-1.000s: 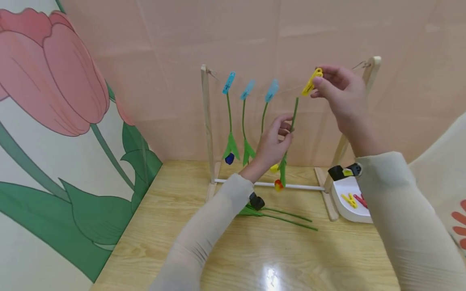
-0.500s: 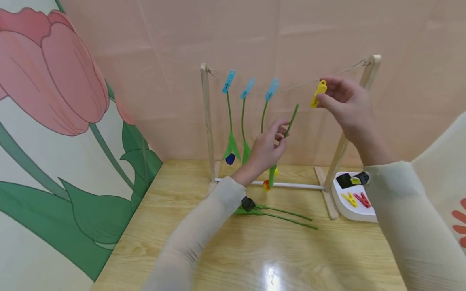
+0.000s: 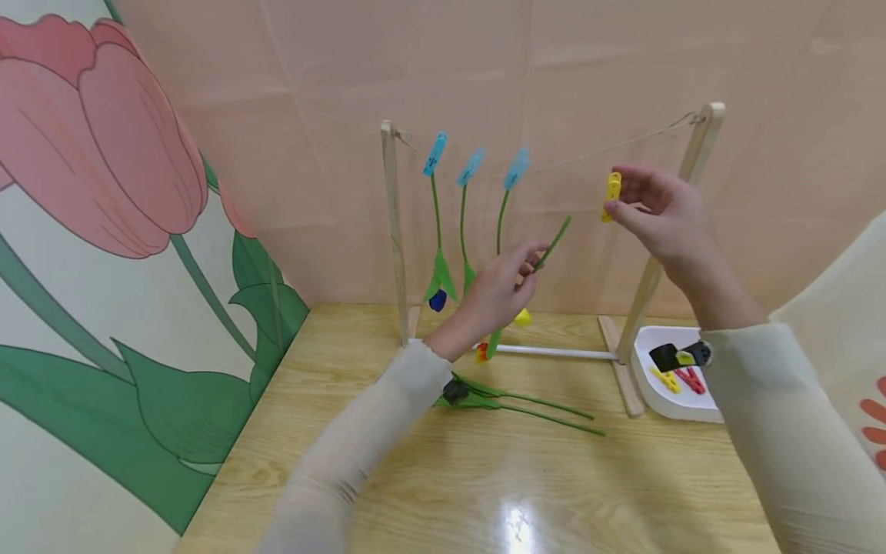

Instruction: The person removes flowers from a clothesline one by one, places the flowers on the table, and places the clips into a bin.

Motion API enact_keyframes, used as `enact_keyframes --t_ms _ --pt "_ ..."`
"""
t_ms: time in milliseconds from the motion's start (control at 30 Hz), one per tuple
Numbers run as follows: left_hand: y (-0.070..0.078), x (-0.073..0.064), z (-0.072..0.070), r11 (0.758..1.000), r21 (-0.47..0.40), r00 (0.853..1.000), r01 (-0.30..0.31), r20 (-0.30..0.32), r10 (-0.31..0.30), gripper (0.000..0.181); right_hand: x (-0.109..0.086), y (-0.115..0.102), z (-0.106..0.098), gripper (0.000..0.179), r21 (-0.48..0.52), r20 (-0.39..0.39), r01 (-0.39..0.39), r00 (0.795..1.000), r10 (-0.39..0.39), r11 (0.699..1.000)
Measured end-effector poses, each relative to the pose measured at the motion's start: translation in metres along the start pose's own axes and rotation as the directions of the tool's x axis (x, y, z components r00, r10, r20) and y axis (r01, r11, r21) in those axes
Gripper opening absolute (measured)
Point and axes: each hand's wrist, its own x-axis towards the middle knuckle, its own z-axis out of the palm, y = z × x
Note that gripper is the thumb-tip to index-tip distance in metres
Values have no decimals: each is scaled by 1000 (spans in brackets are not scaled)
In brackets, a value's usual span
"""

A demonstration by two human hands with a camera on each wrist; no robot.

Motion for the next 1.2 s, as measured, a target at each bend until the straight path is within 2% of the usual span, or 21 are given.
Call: enact_keyframes --t_ms 133,333,533,633,767,967,1100,1200 --pt "-2 -3 -3 996 53 998 -68 8 67 41 -4 3 -4 42 -96 4 -26 1000 26 995" --pt "-7 -8 -4 983 111 989 -149 12 149 39 -9 11 -10 41 -174 -4 3 1000 -4 985" --pt "-9 -16 -5 972 179 988 -154 58 146 35 -16 22 -19 40 -106 -1 36 999 -37 994" --pt "-10 -21 -5 966 206 986 -155 93 138 35 -21 27 -24 40 -163 0 27 1000 -28 986" --pt "-13 -28 -4 963 217 982 -161 136 133 39 -29 33 -31 41 -278 0 -1 1000 1 961" --pt "-16 -37 0 950 244 972 -197 177 157 40 -38 43 -42 41 -296 -18 -10 1000 5 955" --pt "-15 -43 2 925 306 963 -226 210 166 43 -43 51 -47 41 -294 -23 -24 1000 18 955" --pt "-11 -47 5 887 381 954 -261 241 177 48 -48 55 -51 43 -308 -18 -54 999 51 950"
